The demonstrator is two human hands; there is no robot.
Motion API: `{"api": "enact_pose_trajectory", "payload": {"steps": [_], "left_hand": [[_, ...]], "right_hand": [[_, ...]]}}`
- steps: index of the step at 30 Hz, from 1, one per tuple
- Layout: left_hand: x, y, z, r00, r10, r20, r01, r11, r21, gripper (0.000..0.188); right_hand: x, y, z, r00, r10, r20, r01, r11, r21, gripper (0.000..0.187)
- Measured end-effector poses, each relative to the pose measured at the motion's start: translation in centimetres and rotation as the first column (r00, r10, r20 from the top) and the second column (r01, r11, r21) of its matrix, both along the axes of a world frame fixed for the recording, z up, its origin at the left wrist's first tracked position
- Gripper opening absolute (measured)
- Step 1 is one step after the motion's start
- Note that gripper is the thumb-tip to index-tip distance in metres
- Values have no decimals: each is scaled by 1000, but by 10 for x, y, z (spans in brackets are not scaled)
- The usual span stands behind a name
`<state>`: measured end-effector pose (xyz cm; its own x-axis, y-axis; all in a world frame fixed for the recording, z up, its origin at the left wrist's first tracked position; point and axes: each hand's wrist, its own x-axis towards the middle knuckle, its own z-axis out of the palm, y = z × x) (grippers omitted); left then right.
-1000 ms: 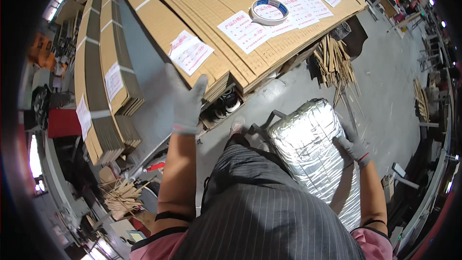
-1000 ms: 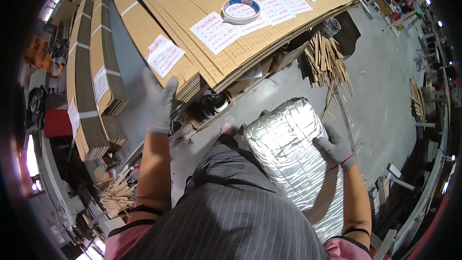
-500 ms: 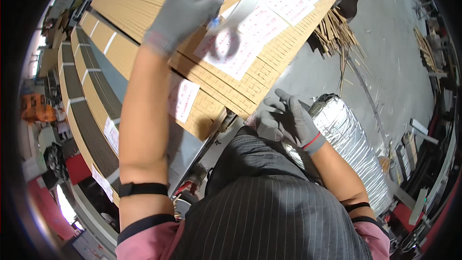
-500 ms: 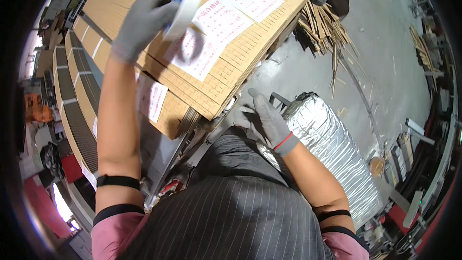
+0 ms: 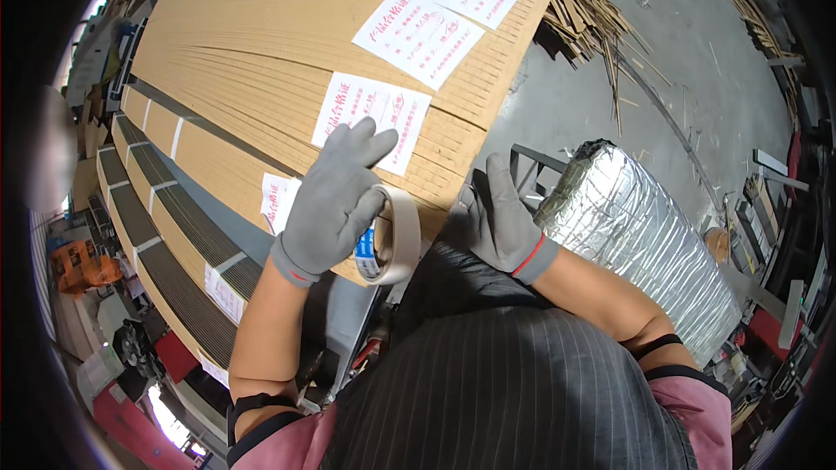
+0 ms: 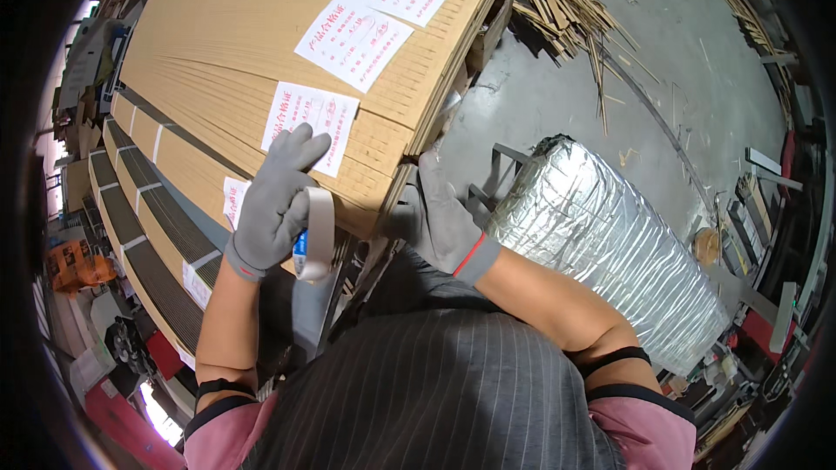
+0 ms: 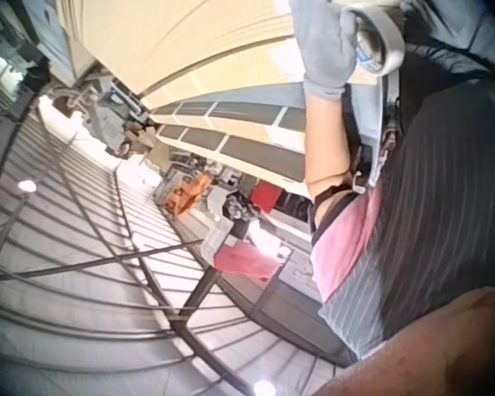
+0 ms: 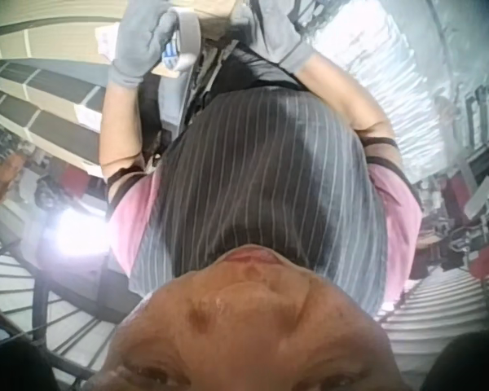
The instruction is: Applying tape and labels to bundles of building materials and moving them into a stack.
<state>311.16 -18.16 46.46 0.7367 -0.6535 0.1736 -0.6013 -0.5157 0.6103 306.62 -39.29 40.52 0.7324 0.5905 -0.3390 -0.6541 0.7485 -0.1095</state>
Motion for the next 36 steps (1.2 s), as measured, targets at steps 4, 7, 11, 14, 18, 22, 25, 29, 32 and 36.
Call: {"api": "enact_pose_trajectory", "payload": {"steps": [4, 7, 11, 14, 18, 22, 25, 29, 32, 36], "left_hand": [[-16, -20, -5, 1000, -10, 29, 11, 1000, -11, 13], [-49, -75, -6, 999, -42, 27, 43, 998, -39, 10], [-96, -158, -8, 999, 38, -33, -43, 985, -168, 13], [-109, -184, -15, 991, 61, 118, -47, 992, -116, 8], [-110, -183, -18, 987, 32, 154, -13, 993, -121, 12], [-109, -183, -19, 987, -1, 159, 35, 977, -211, 12], [-125, -182, -18, 958, 45, 283, 34, 962, -270, 13], [-160, -156, -19, 997, -55, -54, 30, 924, -382, 16], [-164, -161, -34, 995, -19, -100, -26, 905, -424, 14], [-159, -164, -35, 997, 24, -75, -53, 910, -412, 14]], "right_hand": [[-22, -38, -18, 999, -18, 44, 25, 987, -158, 72], [-60, -90, -8, 995, -85, -41, 74, 972, -223, 78], [-105, -166, 27, 998, -55, -42, 30, 891, -452, 77], [-112, -243, 34, 834, 503, 228, 118, 241, -963, 57], [-87, -243, 59, 866, 257, 429, 377, 227, -898, 32], [-63, -218, 40, 711, 472, 521, 543, 102, -834, 30], [-61, -208, 30, 763, 355, 540, 475, 259, -841, 28], [-62, -203, 30, 783, 358, 508, 424, 289, -858, 24], [-63, -200, 32, 815, 346, 464, 365, 315, -876, 24], [-68, -194, 36, 781, 396, 482, 394, 286, -873, 25]]}}
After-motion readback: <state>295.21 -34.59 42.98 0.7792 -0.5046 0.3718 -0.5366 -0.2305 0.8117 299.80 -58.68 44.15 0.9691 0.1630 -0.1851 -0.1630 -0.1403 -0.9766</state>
